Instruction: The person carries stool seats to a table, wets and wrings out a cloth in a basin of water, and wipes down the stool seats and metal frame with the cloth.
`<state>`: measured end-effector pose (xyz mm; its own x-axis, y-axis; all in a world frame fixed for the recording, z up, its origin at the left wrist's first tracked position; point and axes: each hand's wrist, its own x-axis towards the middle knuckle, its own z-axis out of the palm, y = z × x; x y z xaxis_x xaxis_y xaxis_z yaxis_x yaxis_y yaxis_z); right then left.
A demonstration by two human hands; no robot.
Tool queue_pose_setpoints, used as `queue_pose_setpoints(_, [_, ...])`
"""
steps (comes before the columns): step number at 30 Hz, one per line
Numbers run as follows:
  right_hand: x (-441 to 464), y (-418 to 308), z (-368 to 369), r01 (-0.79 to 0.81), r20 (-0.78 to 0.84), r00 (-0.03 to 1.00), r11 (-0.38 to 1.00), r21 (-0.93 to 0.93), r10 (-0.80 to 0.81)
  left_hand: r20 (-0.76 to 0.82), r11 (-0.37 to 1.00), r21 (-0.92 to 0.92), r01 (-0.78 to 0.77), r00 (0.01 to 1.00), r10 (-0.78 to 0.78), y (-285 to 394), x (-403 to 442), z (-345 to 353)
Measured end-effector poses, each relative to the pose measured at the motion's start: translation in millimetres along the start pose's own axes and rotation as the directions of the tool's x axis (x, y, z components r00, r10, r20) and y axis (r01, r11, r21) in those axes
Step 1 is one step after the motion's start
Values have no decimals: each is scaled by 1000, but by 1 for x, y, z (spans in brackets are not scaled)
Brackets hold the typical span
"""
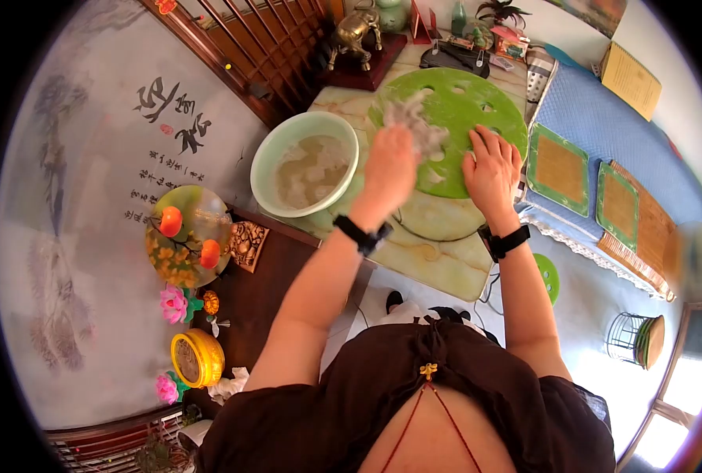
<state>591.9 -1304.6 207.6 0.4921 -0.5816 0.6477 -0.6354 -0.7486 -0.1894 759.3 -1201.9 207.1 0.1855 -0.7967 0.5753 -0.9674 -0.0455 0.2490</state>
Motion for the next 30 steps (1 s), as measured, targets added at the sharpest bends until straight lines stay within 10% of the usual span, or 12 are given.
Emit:
queue_pose_setpoints(13, [0, 4, 0, 11, -2, 1000, 1000, 10, -11, 200, 985, -77, 153, 970, -135, -74, 68, 15])
queue_pose_setpoints(24, [0, -1, -2, 4, -6, 1000, 1000, -13, -4, -58, 1000, -16, 13, 998, -14, 24, -25, -11])
queue_pose_setpoints(30, [0, 0, -3, 21, 8, 1000, 1000, -21, -21, -32, 999, -32, 16, 999, -17, -31, 6, 9])
